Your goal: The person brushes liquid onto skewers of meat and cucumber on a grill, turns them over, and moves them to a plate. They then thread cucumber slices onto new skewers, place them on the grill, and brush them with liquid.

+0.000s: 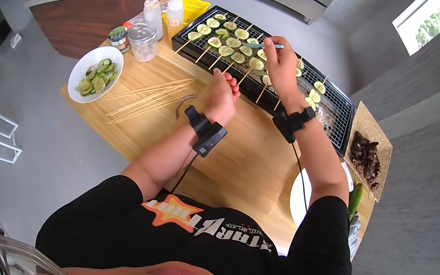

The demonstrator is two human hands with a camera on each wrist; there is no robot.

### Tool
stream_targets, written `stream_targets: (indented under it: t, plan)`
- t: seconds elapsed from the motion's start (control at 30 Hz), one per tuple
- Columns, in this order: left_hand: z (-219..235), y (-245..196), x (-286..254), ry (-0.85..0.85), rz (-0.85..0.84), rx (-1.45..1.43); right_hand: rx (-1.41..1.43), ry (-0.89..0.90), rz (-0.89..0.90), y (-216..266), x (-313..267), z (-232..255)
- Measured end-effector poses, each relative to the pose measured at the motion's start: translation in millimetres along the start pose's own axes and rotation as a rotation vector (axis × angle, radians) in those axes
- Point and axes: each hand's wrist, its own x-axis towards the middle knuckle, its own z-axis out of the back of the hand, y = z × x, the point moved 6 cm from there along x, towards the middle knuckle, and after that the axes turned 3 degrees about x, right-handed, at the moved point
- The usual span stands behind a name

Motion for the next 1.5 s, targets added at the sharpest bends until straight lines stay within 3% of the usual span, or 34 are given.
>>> stream_targets:
  t: [0.13,0.17,0.3,0.43,0.53,0.77,0.9,1.03,1.1,1.2,1.27,1.5]
  plan:
    - [-2.6,-1.0,1.9,0.034,-0.036,0.034,-0.104,0.222,0.043,15.6,-24.0,-10.1]
    - [-3.5,-1.8,1.6,0.059,-0.058,0.063,-0.12,0.215,0.096,22.3,-28.5,-7.0]
    - [-8.4,-9.4,-3.4,0.124,-0.12,0.132,0.07,0.156,-0.06,39.7,-49.7,25.3]
    - [-12.0,-11.9,-2.1,0.185,-0.195,0.188,0.116,0.118,0.033,80.0,-77.0,68.9]
    - [-6.3,-8.0,17.5,0.191,-0.349,0.316,0.142,0.054,0.036,102.3,-104.0,103.7]
    - [1.2,-14.1,7.8,0.126,-0.218,0.415,0.079,-0.039,-0.072,110.1,-142.8,143.5]
    - [7.1,-10.1,15.9,0.062,-0.243,0.409,0.115,-0.037,-0.127,103.2,-136.6,129.9]
    - [4.8,-25.4,-10.0,0.037,-0.149,0.586,0.146,0.017,-0.089,98.4,-110.4,100.7]
    - [10.1,-19.6,3.7,0.108,-0.158,0.681,0.128,0.015,-0.065,88.6,-87.9,80.8]
    - [1.7,-19.7,-9.2,0.161,-0.018,0.358,0.02,0.021,-0.102,66.7,-48.1,51.2]
    - [0.6,-17.7,-8.5,0.11,0.012,0.197,-0.06,0.037,-0.11,44.2,-20.6,34.2]
    - [1.9,-18.8,-8.7,0.154,0.001,0.165,-0.257,0.068,-0.084,8.6,19.2,-3.2]
